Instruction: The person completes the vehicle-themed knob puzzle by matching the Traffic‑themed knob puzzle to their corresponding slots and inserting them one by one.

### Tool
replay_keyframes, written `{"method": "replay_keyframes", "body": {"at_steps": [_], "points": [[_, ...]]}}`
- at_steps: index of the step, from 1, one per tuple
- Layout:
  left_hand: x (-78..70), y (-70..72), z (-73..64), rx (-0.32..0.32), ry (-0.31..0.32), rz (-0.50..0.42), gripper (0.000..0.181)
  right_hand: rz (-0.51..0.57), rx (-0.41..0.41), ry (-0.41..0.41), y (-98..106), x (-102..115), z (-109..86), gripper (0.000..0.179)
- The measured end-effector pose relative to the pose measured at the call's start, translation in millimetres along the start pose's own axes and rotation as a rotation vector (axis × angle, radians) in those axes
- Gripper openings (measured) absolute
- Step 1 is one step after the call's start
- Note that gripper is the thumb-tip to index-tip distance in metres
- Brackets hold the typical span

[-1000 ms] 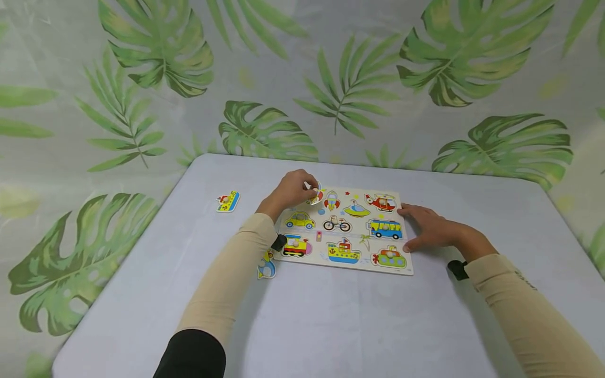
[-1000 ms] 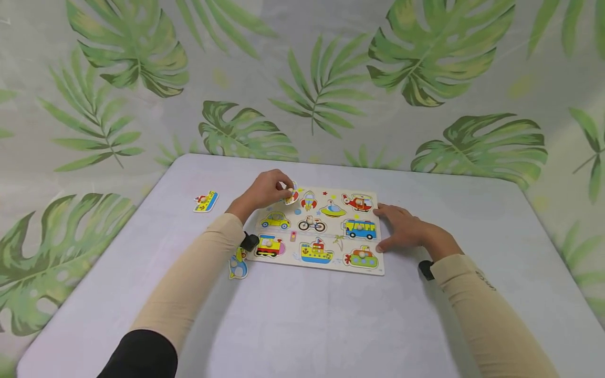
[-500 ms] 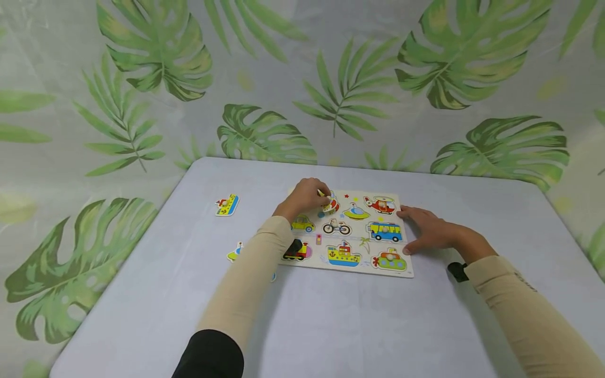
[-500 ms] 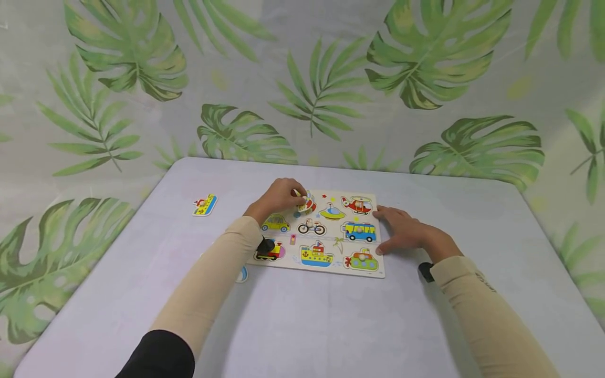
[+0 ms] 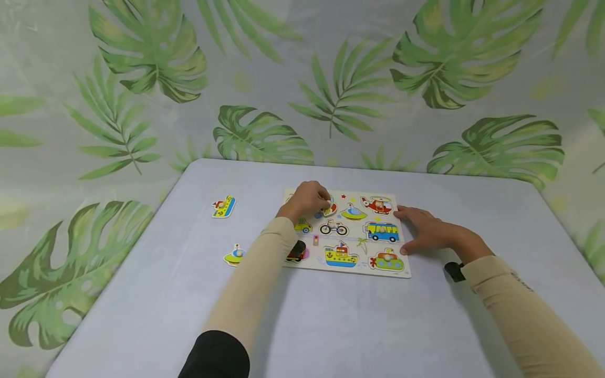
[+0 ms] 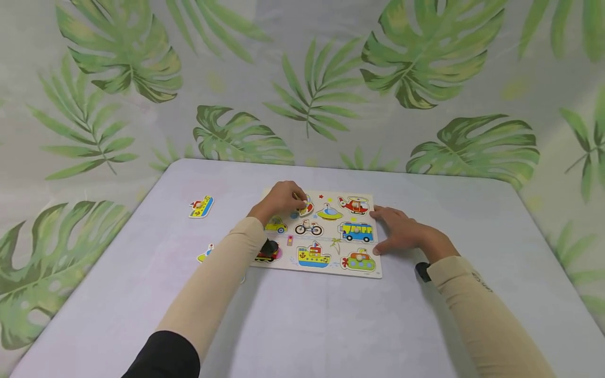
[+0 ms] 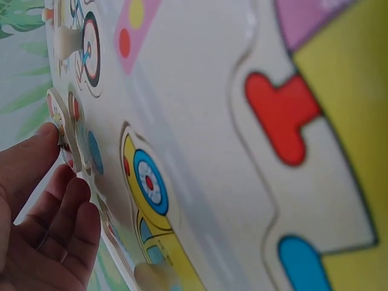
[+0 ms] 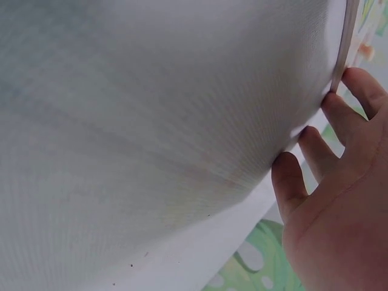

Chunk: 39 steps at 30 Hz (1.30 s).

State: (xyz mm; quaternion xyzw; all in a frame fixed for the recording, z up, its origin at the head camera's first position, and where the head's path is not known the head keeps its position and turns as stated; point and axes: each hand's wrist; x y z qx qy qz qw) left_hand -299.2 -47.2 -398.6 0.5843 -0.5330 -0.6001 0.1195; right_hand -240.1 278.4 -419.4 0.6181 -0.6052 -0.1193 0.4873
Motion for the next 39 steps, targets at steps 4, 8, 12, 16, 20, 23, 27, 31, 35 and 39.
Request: {"method": "replay_keyframes", "body": {"at_steps": [4, 8, 12, 16, 20, 23, 27, 31, 35, 39], "points": [[0.8, -0.8, 1.2, -0.008, 0.005, -0.004, 0.023, -0.001, 0.001, -0.004, 2, 2, 0.3, 0.109], [1.1, -1.8, 2.5, -0.009, 0.032, -0.013, 0.023, 0.004, 0.004, -0.007, 2, 4, 0.6, 0.109], [0.3, -2.2, 3.7, -0.014, 0.048, -0.011, 0.023, -0.001, 0.005, -0.012, 3, 4, 0.8, 0.11], [0.1, -3.3, 6.4, -0.024, 0.048, -0.014, 0.022, -0.001, 0.004, -0.02, 3, 4, -0.1, 0.11], [0.1, -5.1, 9.8, -0.031, 0.041, -0.009, 0.023, -0.006, 0.002, -0.027, 4, 3, -2.6, 0.111], [0.1, -6.4, 12.4, -0.044, 0.036, 0.001, 0.023, -0.01, -0.002, -0.029, 4, 2, -4.2, 0.111], [0.3, -8.5, 14.7, -0.057, 0.037, 0.01, 0.022, 0.008, -0.007, -0.022, 4, 2, -4.3, 0.11], [0.5, -11.1, 13.6, -0.041, 0.071, 0.009, 0.023, 0.028, -0.003, -0.001, 1, 2, -4.4, 0.108], [1.2, -10.0, 9.2, -0.024, 0.077, 0.019, 0.025, 0.022, -0.003, 0.004, -2, 4, -4.6, 0.107], [6.9, 5.5, -1.4, -0.055, 0.032, 0.054, 0.027, -0.008, -0.006, -0.003, 1, 5, -4.2, 0.107]]}}
Point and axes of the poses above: each hand's wrist, its own z-axis towards the middle knuckle, its own y-axis out of the back of the hand, x = y × z, and after that the axes turned 12 degrees about x, right-handed
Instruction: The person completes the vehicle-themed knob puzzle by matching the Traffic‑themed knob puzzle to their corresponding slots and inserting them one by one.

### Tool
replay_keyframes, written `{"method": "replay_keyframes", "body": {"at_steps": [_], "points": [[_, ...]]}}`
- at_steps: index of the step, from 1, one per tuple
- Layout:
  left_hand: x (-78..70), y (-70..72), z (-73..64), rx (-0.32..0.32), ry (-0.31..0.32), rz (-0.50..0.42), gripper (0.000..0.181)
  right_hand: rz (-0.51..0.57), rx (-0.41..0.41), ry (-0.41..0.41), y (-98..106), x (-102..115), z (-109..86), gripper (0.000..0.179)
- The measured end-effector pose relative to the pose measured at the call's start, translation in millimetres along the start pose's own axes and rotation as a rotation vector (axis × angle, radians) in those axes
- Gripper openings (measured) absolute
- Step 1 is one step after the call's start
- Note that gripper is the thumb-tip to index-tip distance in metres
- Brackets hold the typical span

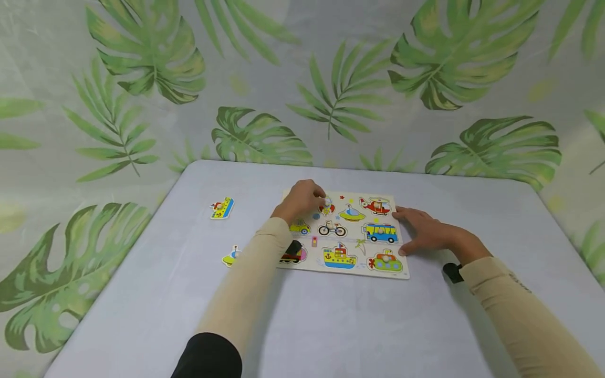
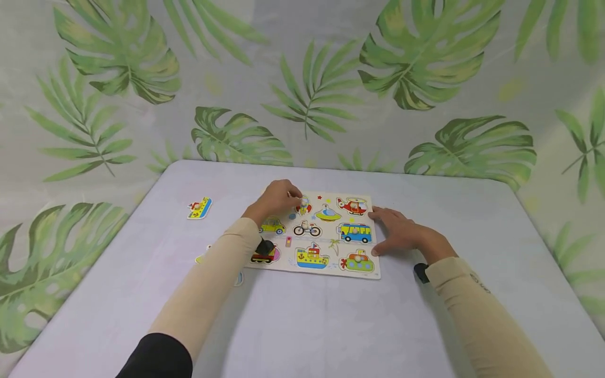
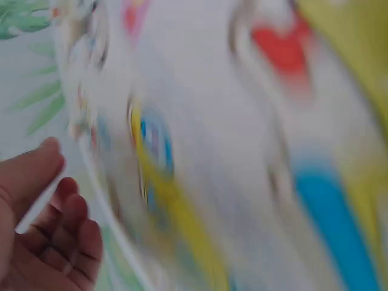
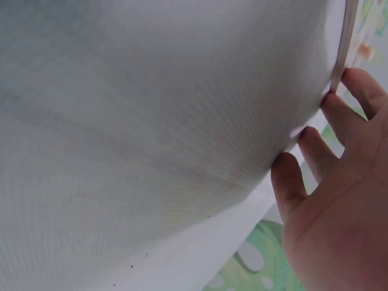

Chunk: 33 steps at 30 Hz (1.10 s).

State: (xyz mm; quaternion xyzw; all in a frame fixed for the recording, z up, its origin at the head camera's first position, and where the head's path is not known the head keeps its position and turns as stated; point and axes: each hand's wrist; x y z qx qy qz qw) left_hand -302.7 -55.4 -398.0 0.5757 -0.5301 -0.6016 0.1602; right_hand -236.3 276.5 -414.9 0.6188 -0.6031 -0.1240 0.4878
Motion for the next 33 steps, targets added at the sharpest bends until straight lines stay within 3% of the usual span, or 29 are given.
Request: {"method": "replay_keyframes", "body": {"at_steps": [3, 7, 11, 14, 17, 21, 30, 33], "points": [[13.8, 19.6, -13.0, -0.024, -0.027, 0.037, 0.027, -0.017, 0.003, -0.002, 0, -2, 1.2, 0.107], [49.0, 53.6, -39.0, -0.051, -0.02, 0.092, 0.028, -0.032, -0.003, 0.001, 3, -1, 1.4, 0.108], [101.1, 76.0, -70.5, -0.085, 0.107, 0.101, 0.03, -0.022, -0.003, 0.007, 5, -2, 2.3, 0.108], [135.6, 81.7, -91.9, -0.087, 0.248, 0.067, 0.032, -0.009, 0.003, 0.007, 4, -3, 3.8, 0.109], [157.3, 82.7, -106.3, -0.08, 0.339, 0.027, 0.033, -0.001, 0.007, 0.001, 2, -4, 5.5, 0.11], [169.5, 83.3, -114.9, -0.097, 0.374, -0.002, 0.033, -0.001, 0.004, 0.002, 1, -5, 6.7, 0.11], [172.4, 76.1, -118.7, -0.078, 0.498, 0.044, 0.037, 0.004, 0.011, -0.012, 1, -4, 6.9, 0.112], [175.7, 71.0, -117.8, -0.103, 0.494, 0.043, 0.033, 0.003, 0.011, -0.012, 0, -4, 7.0, 0.112]]}}
Point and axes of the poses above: each hand's wrist, its own z-axis towards the middle knuckle, its own y-axis out of the back of the hand, x = y × z, and after that the axes turned 12 degrees about x, right-handed
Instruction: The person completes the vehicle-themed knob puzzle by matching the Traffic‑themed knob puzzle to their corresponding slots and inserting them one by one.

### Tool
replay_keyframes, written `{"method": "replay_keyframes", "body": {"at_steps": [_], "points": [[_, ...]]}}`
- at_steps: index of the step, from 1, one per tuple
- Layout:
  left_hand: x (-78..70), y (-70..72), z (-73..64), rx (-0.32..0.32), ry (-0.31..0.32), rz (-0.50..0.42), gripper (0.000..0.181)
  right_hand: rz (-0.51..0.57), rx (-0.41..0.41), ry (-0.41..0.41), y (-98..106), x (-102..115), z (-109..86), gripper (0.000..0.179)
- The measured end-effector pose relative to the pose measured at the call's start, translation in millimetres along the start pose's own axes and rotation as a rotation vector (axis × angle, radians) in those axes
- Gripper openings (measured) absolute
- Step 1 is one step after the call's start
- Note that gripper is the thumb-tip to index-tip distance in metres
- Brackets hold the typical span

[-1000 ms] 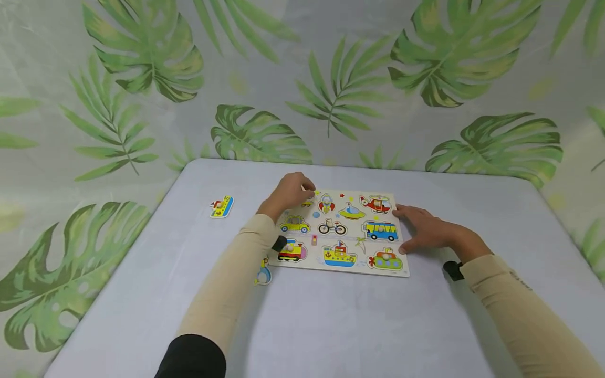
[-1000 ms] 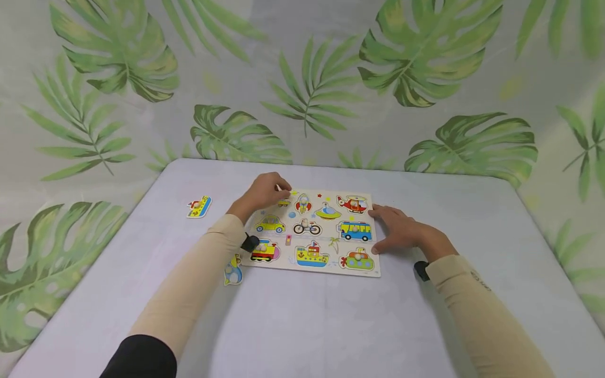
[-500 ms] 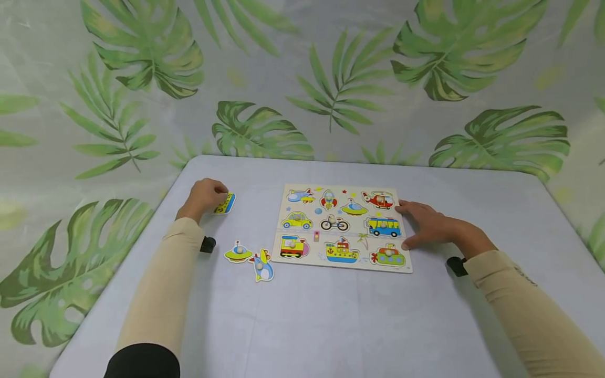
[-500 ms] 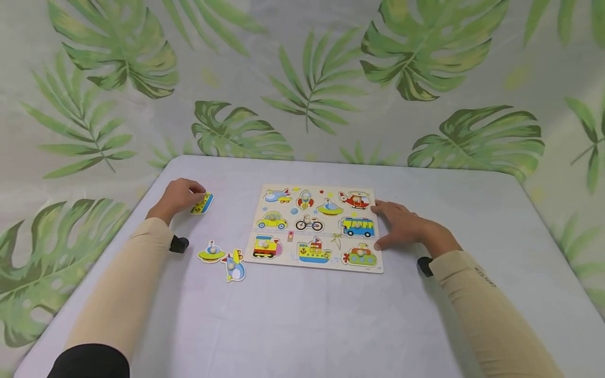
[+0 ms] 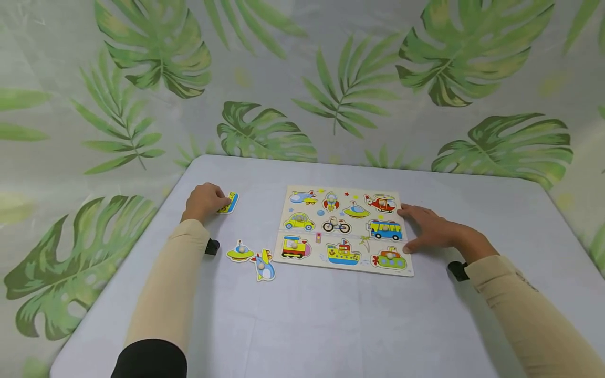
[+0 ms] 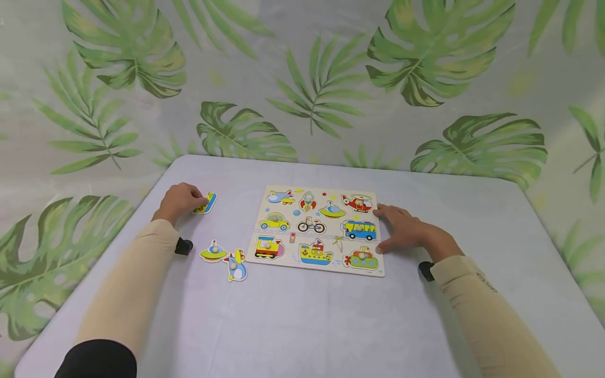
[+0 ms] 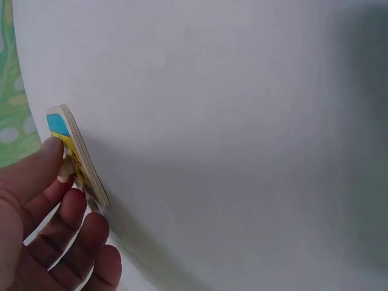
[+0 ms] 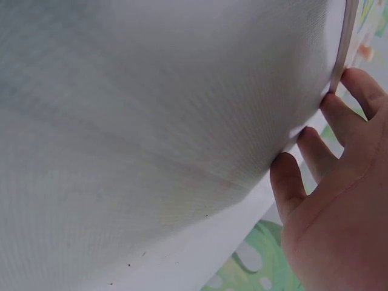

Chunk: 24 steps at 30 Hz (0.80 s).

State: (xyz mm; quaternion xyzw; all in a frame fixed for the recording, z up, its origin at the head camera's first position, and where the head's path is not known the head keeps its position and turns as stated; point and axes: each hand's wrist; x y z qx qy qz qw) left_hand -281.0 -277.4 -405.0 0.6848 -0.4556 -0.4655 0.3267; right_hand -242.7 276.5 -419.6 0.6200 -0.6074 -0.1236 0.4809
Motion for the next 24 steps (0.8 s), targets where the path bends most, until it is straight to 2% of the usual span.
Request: {"method": "replay_keyframes", "body": {"at_steps": [4, 9, 12, 24], "points": [[-3.3, -2.9, 1.9, -0.022, 0.006, -0.001, 0.03, -0.004, -0.002, 0.007, 0, -2, -1.2, 0.111], [-13.9, -0.9, -2.6, -0.018, 0.077, 0.039, 0.033, -0.005, -0.006, 0.006, -1, -4, -2.8, 0.111], [-16.7, 0.2, -4.7, -0.018, 0.094, 0.048, 0.031, -0.002, -0.007, 0.01, -1, -5, -3.6, 0.111], [-8.1, -2.7, -4.1, -0.016, 0.092, -0.015, 0.03, 0.001, 0.001, 0.013, 0, 3, -3.0, 0.11]]}}
Point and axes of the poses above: each hand's wrist, its own z-axis towards the middle knuckle, its own y-axis out of the back of the hand, x = y × z, and after that the axes turned 12 degrees about x, right-handed
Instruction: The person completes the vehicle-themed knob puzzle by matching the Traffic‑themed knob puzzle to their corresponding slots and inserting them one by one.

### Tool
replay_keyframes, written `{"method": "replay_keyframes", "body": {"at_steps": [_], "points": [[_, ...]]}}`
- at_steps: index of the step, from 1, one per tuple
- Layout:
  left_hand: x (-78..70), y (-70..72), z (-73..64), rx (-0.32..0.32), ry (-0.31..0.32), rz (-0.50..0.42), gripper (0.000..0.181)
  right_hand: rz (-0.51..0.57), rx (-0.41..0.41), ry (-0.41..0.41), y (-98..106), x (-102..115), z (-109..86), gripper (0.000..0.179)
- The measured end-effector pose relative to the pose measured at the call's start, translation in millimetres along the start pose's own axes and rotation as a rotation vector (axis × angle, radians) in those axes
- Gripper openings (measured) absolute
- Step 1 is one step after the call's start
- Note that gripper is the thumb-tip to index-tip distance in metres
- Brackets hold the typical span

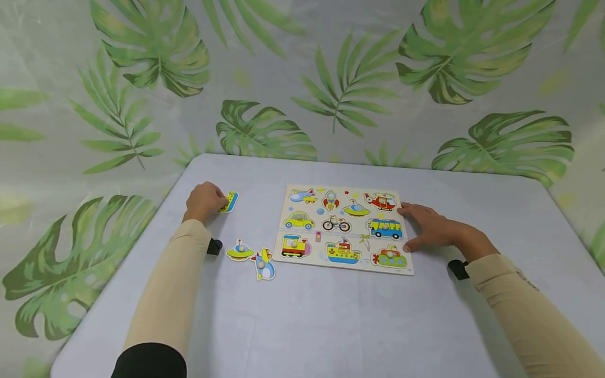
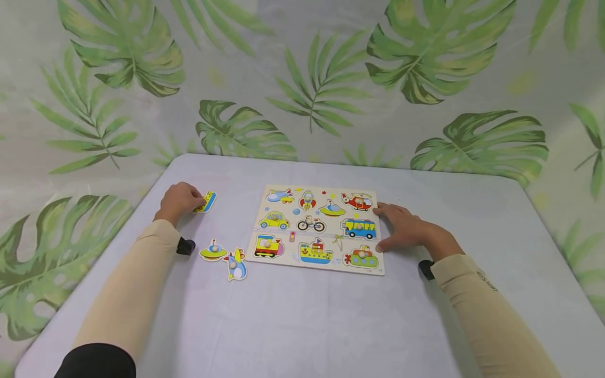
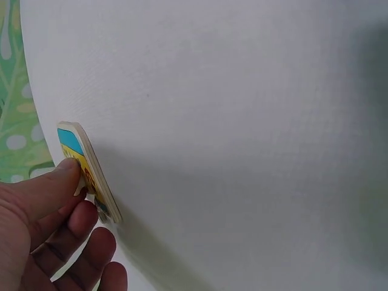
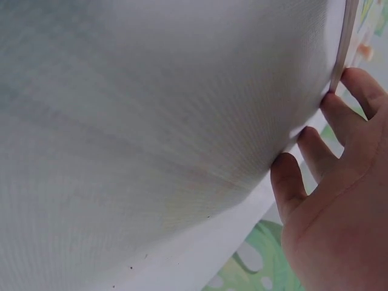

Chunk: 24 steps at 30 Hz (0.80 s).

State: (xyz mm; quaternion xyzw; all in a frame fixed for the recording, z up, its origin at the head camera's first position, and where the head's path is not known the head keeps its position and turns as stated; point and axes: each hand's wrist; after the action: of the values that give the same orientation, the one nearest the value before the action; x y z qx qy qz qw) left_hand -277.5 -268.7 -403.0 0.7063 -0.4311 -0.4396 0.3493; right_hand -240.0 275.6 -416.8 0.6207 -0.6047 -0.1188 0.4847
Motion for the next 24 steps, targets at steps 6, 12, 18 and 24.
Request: {"method": "replay_keyframes", "body": {"at_steps": [6, 12, 18, 24], "points": [[-12.2, 10.4, -1.6, -0.028, -0.055, 0.018, 0.029, 0.008, 0.004, -0.003, 1, -1, 1.3, 0.111], [-42.0, 22.1, -5.7, -0.051, -0.207, 0.032, 0.029, 0.003, 0.003, -0.008, -1, -3, 1.1, 0.112], [-81.2, 22.1, -11.7, -0.067, -0.374, 0.07, 0.028, 0.001, 0.002, -0.01, 0, -3, 1.3, 0.111], [-126.2, 16.8, -28.3, -0.052, -0.54, 0.149, 0.024, 0.002, 0.0, -0.017, 0, -3, 1.1, 0.111]]}}
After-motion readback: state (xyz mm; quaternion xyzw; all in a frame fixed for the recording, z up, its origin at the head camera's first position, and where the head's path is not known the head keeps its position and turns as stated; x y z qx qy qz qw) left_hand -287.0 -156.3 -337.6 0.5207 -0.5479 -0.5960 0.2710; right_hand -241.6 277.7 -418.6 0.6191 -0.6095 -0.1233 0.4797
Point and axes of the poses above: each hand's wrist, its own z-axis towards the middle knuckle, its own y-axis out of the back of the hand, x = y × z, and after that the axes turned 12 degrees about x, right-handed
